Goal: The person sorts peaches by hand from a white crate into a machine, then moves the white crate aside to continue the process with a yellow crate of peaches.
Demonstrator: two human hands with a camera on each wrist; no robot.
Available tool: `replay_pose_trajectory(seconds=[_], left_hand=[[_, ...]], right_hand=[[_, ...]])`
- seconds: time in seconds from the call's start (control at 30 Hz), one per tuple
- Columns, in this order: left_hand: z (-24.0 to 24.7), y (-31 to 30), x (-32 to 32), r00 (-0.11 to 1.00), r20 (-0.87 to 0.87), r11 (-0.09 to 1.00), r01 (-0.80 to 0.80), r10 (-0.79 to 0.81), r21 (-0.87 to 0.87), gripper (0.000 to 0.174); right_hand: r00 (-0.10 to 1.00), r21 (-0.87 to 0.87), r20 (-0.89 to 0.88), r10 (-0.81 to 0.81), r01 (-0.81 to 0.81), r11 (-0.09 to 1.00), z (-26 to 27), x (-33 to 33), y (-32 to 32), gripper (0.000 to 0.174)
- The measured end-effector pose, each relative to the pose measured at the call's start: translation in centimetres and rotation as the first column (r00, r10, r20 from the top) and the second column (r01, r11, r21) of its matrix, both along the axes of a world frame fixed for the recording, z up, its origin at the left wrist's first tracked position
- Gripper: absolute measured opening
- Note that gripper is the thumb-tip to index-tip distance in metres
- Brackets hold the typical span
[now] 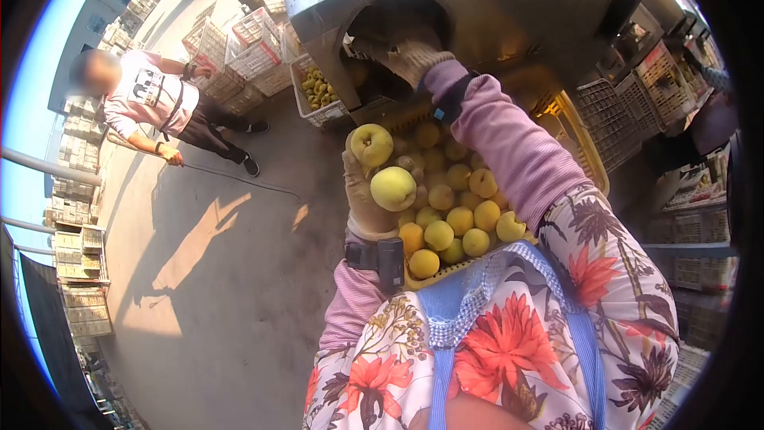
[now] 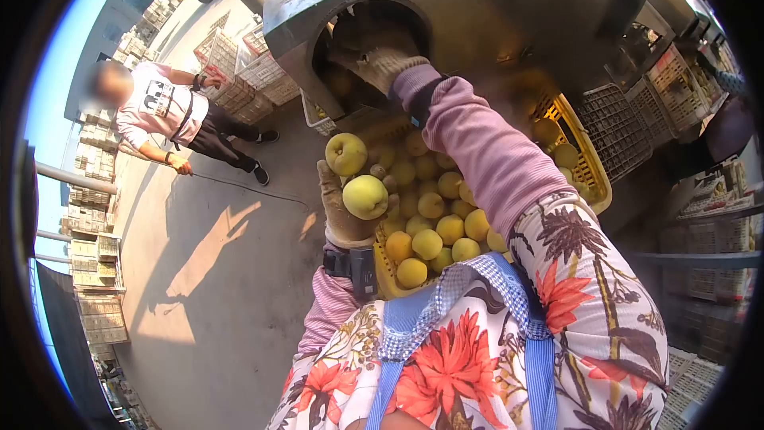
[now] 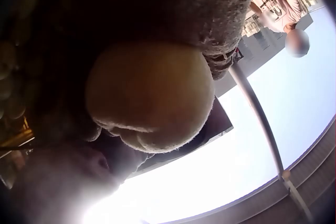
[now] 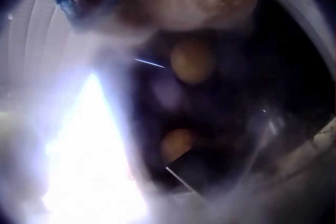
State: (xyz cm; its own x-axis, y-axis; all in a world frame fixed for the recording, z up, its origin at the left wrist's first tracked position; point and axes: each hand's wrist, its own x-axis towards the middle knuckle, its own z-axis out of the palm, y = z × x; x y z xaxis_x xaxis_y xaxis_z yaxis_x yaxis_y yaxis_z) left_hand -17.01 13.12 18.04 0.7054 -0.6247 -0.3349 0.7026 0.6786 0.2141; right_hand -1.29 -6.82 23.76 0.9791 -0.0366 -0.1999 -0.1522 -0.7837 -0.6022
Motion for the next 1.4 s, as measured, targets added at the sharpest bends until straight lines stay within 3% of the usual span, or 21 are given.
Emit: replay_pose_trajectory(seconds=[0.07, 0.1, 0.17, 0.27, 0.33, 0.37, 0.47, 0.5, 0.6, 0.7, 0.77, 0.83, 0.9, 0.93, 1.0, 1.03, 1.1, 1.17, 1.2, 1.3, 1.4], left_hand=[[0.6, -0.4, -0.3, 0.999, -0.033, 0.997, 0.016, -0.019, -0.077, 0.082], [0.7, -0.7, -0.3, 0.999, -0.038, 0.998, 0.021, -0.023, -0.064, 0.082], [0.6, -1.1, -0.9, 0.997, -0.065, 0.999, 0.026, -0.029, -0.036, 0.082], [1.3, -1.8, -1.2, 0.973, 0.093, 0.956, 0.224, -0.209, -0.188, 0.079], [1.5, -2.0, -1.2, 0.947, 0.168, 0.919, 0.31, -0.275, -0.244, 0.077], [1.1, -2.2, -1.3, 0.963, 0.08, 0.951, 0.266, -0.256, -0.159, 0.077], [0.2, -2.5, -1.2, 0.96, -0.213, 0.981, 0.192, -0.18, 0.036, 0.071], [0.4, -2.4, -1.7, 0.972, -0.199, 0.992, 0.128, -0.128, -0.012, 0.064], [0.2, -2.3, -2.2, 0.98, -0.178, 0.994, -0.07, 0.085, 0.085, 0.054], [-0.5, -1.0, -2.1, 0.972, -0.188, 0.99, -0.143, 0.141, 0.0, 0.048], [0.8, -1.0, -2.0, 0.958, -0.233, 0.98, -0.188, 0.167, -0.071, 0.042], [0.4, -1.3, -1.3, 0.941, 0.318, 0.891, -0.24, 0.117, 0.384, 0.041], [0.6, -1.4, -2.5, 0.881, 0.468, 0.811, -0.321, 0.067, 0.49, 0.038], [0.9, -1.6, -2.1, 0.898, 0.414, 0.852, -0.329, 0.15, 0.406, 0.034], [2.5, -1.9, -2.1, 0.737, 0.67, 0.658, -0.464, -0.085, 0.593, 0.027], [2.7, -2.0, -2.1, 0.702, 0.687, 0.556, -0.502, -0.186, 0.663, 0.028], [2.7, -2.4, -2.1, 0.637, 0.67, 0.327, -0.585, -0.381, 0.742, 0.029], [1.0, -2.8, -3.1, 0.843, 0.528, 0.785, -0.396, 0.105, 0.476, 0.029], [0.1, -2.8, -3.3, 0.909, 0.318, 0.91, -0.349, 0.27, 0.223, 0.029], [-1.8, -3.3, -3.1, 0.96, -0.161, 0.959, -0.25, 0.228, -0.134, 0.035], [-2.9, -3.6, -3.1, 0.98, -0.087, 0.951, -0.196, 0.18, -0.24, 0.042]], right_hand=[[0.983, 0.203, 0.17, 0.074, -0.108, 0.973, 0.2, -5.1, -0.4, 0.077], [0.949, 0.388, 0.299, 0.099, -0.215, 0.896, 0.7, -8.8, -0.5, 0.079], [0.918, 0.718, 0.097, 0.386, -0.333, 0.611, -0.6, -12.8, -0.9, 0.081], [0.953, 0.872, 0.029, 0.302, -0.172, 0.458, 1.2, -15.5, -0.5, 0.077], [0.951, 0.743, 0.069, 0.301, -0.25, 0.62, 0.9, -15.6, -0.9, 0.076], [0.948, 0.661, 0.093, 0.304, -0.287, 0.693, 0.9, -15.4, -1.1, 0.075], [0.999, 0.267, 0.04, -0.014, 0.003, 0.964, 1.8, -13.2, -0.1, 0.072], [0.989, 0.113, 0.075, -0.13, 0.122, 0.986, 1.3, -12.0, 0.2, 0.073], [0.965, -0.042, 0.112, -0.239, 0.245, 0.969, -1.0, -7.9, 1.4, 0.072], [0.87, -0.267, 0.493, -0.023, 0.176, 0.947, -6.5, -5.0, 1.9, 0.07], [0.873, -0.159, 0.485, -0.05, 0.144, 0.977, -6.8, -2.4, 1.7, 0.063], [0.844, -0.125, 0.532, -0.072, 0.162, 0.979, -7.3, 0.1, 1.6, 0.05], [0.969, -0.052, 0.245, -0.012, 0.026, 0.998, -3.1, -0.5, 0.7, 0.056], [0.993, -0.005, 0.118, 0.03, -0.03, 1.0, -0.1, -0.1, 0.1, 0.059], [0.976, 0.234, 0.171, -0.132, 0.09, 0.968, 1.8, -4.1, 0.3, 0.068], [0.961, 0.351, 0.175, -0.213, 0.141, 0.926, 2.1, -7.2, 0.5, 0.073], [0.976, 0.395, 0.211, 0.055, -0.137, 0.908, -0.1, -13.0, 0.6, 0.081], [0.902, 0.169, 0.368, 0.227, -0.304, 0.937, -0.4, -17.4, 1.9, 0.078], [0.9, 0.147, 0.387, 0.201, -0.275, 0.95, -0.6, -18.2, 2.3, 0.076], [0.892, 0.125, 0.428, 0.148, -0.221, 0.967, -0.8, -19.0, 2.8, 0.073], [0.918, 0.211, 0.371, 0.141, -0.231, 0.95, -0.8, -18.7, 2.5, 0.072]])
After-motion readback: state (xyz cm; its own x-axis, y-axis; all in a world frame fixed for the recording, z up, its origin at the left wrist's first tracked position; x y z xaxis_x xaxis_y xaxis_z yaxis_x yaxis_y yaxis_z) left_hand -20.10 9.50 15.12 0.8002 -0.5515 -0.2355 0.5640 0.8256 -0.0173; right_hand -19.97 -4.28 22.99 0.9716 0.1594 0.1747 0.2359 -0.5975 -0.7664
